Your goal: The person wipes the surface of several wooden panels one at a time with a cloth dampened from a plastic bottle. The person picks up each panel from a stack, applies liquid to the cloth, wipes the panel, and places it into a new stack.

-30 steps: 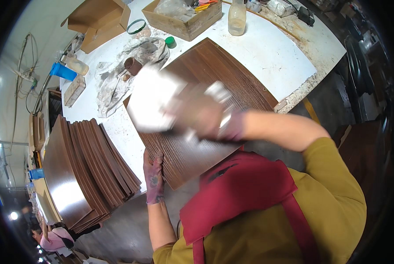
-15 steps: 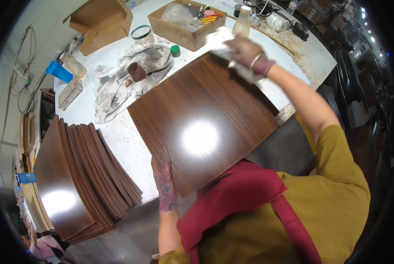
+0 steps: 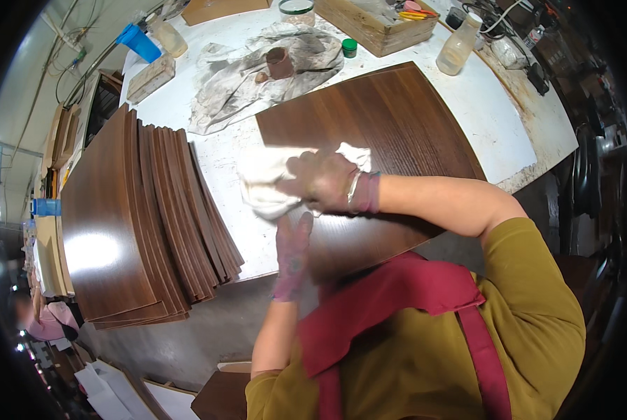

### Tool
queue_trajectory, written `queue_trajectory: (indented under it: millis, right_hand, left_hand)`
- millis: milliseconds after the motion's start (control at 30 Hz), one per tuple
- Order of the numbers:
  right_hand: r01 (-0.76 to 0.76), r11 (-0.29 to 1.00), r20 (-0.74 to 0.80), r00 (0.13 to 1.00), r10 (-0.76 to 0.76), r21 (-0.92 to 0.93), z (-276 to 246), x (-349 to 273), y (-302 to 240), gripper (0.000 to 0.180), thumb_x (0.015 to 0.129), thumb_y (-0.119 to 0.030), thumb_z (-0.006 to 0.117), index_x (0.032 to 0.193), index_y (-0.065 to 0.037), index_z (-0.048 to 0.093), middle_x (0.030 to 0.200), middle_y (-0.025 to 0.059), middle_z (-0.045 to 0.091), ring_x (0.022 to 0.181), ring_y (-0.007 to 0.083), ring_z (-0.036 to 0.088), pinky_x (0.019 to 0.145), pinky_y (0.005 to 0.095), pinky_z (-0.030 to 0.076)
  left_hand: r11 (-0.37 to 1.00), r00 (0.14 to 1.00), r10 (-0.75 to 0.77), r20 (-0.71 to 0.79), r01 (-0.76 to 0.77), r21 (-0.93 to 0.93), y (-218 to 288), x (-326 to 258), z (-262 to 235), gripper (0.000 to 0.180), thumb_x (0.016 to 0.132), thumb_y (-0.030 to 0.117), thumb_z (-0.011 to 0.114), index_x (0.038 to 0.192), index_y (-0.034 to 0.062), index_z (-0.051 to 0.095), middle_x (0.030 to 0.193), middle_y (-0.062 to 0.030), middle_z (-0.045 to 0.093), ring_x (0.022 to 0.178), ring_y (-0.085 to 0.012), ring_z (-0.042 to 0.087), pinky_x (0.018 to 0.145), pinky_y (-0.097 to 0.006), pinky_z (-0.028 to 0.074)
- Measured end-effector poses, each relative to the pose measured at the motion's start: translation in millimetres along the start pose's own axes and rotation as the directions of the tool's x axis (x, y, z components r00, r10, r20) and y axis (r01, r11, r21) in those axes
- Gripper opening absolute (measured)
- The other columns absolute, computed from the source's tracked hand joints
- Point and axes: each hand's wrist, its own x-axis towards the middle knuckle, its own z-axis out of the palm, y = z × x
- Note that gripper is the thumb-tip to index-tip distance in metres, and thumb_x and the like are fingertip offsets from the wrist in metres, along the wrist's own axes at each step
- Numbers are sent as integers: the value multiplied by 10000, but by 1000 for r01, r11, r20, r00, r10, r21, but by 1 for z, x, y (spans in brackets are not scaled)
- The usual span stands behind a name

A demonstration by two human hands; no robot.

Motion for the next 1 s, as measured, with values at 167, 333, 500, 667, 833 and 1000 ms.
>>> queue_trajectory:
  millis: [167, 333, 500, 667, 833, 1000]
  right_hand:
    - [-465, 860, 32, 876, 482, -208, -25, 21, 116, 258, 809, -237, 663, 1056, -165, 671, 990, 147, 626, 876, 293, 645, 796, 402, 530]
    - [-34, 994, 177, 983, 53, -105, 8, 39, -8, 160, 887, -190, 524, 1013, -182, 624, 907, 97, 600, 830, 296, 637, 725, 424, 523]
    - [-670, 739, 54, 742, 668, 68, -30, 14, 121, 352, 852, -259, 625, 1191, -165, 635, 1039, 162, 616, 892, 309, 630, 767, 403, 530]
    - [-313, 896, -154, 948, 277, -316, 7, 10, 74, 330, 819, -261, 637, 1135, -165, 651, 986, 101, 616, 910, 295, 629, 769, 432, 527]
    - [-225, 915, -60, 974, 217, -334, -11, 1, 53, 334, 945, -243, 545, 1252, -119, 580, 1169, 113, 613, 957, 254, 647, 784, 381, 542]
    - [-649, 704, -67, 747, 661, -289, -46, -67, 148, 297, 891, -131, 587, 1176, -55, 607, 944, 55, 619, 828, 168, 613, 704, 305, 517]
  left_hand:
    - [992, 993, 117, 7, -116, -55, 4, -1, 11, 550, 951, 157, 525, 1416, -67, 337, 1398, -199, 440, 1299, -299, 406, 1101, -363, 283]
    - [989, 989, 144, 12, -144, -20, -4, 3, 3, 536, 955, 134, 516, 1414, -70, 330, 1380, -182, 450, 1258, -265, 439, 1063, -349, 333]
    - [973, 991, 130, 33, -121, -198, -5, -3, 10, 510, 984, 152, 497, 1425, -38, 324, 1301, -134, 505, 1155, -188, 507, 990, -315, 413]
    - [994, 994, 110, -14, -110, 11, 6, -3, 10, 506, 992, 251, 438, 1358, -95, 389, 1367, -277, 437, 1295, -341, 417, 1080, -386, 326]
    - [767, 854, 502, 136, -512, 386, -20, 1, -17, 473, 1013, 286, 372, 1343, -50, 426, 1306, -194, 501, 1190, -261, 495, 1024, -342, 377]
    - [1000, 978, -19, 210, 16, 17, 11, 19, -6, 431, 1029, 309, 340, 1251, -21, 505, 1185, -134, 569, 1060, -211, 560, 950, -310, 433]
